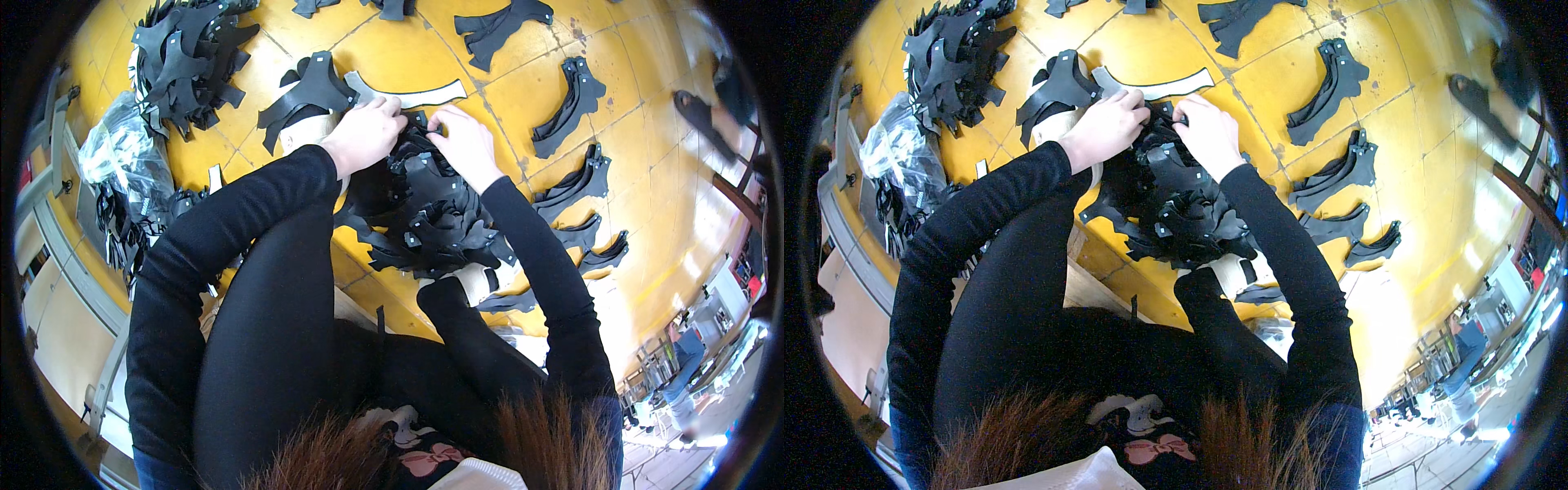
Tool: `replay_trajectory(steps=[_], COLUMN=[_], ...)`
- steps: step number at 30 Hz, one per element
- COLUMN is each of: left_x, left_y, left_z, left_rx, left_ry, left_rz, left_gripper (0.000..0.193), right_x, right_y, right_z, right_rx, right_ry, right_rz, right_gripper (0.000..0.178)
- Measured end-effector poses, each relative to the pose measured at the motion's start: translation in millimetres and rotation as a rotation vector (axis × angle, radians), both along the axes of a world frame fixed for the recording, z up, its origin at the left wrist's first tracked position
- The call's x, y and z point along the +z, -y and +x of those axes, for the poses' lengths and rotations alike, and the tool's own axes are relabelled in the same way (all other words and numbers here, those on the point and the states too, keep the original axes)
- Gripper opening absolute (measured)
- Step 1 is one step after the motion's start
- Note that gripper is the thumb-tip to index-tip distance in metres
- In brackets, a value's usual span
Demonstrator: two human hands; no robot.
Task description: The person sits on the floor and sorts black plastic parts by picking them up, inspecting them, and placing them into piles. The person handles the parts one at a time, occasionally adjusting the piles.
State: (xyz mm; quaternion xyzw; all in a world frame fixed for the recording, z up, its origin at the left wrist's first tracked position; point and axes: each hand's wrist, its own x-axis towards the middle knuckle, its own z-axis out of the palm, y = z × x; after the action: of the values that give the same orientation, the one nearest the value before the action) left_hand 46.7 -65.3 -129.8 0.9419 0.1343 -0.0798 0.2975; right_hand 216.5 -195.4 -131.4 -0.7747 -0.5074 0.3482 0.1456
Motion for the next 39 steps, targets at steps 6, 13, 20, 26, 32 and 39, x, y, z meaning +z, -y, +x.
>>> replay_trajectory(steps=[6,13,20,26,32,39], left_x=[-6,-7,-7,-3,-9,-11], left_y=[-2,-3,-4,-5,-5,-4], left_z=[-3,-6,-5,-4,-7,-6], left_rx=[0.064,0.037,0.025,0.031,0.023,0.079], left_ry=[-0.046,-0.074,-0.085,-0.104,-0.059,0.001], left_rz=[-0.114,-0.093,-0.099,-0.106,-0.079,-0.105], left_gripper=[0.033,0.047,0.044,0.042,0.040,0.035], right_x=[-17,-20,-24,-30,-25,-22], right_y=[-7,-6,-2,0,-3,-6], right_z=[6,3,3,6,-1,5], right_rx=[0.138,0.077,0.181,0.194,0.127,0.201], right_ry=[-0.070,-0.113,-0.012,0.005,-0.004,-0.025], right_rz=[0.201,0.111,0.206,0.242,0.206,0.313], right_gripper=[0.015,0.024,0.026,0.020,0.015,0.013])
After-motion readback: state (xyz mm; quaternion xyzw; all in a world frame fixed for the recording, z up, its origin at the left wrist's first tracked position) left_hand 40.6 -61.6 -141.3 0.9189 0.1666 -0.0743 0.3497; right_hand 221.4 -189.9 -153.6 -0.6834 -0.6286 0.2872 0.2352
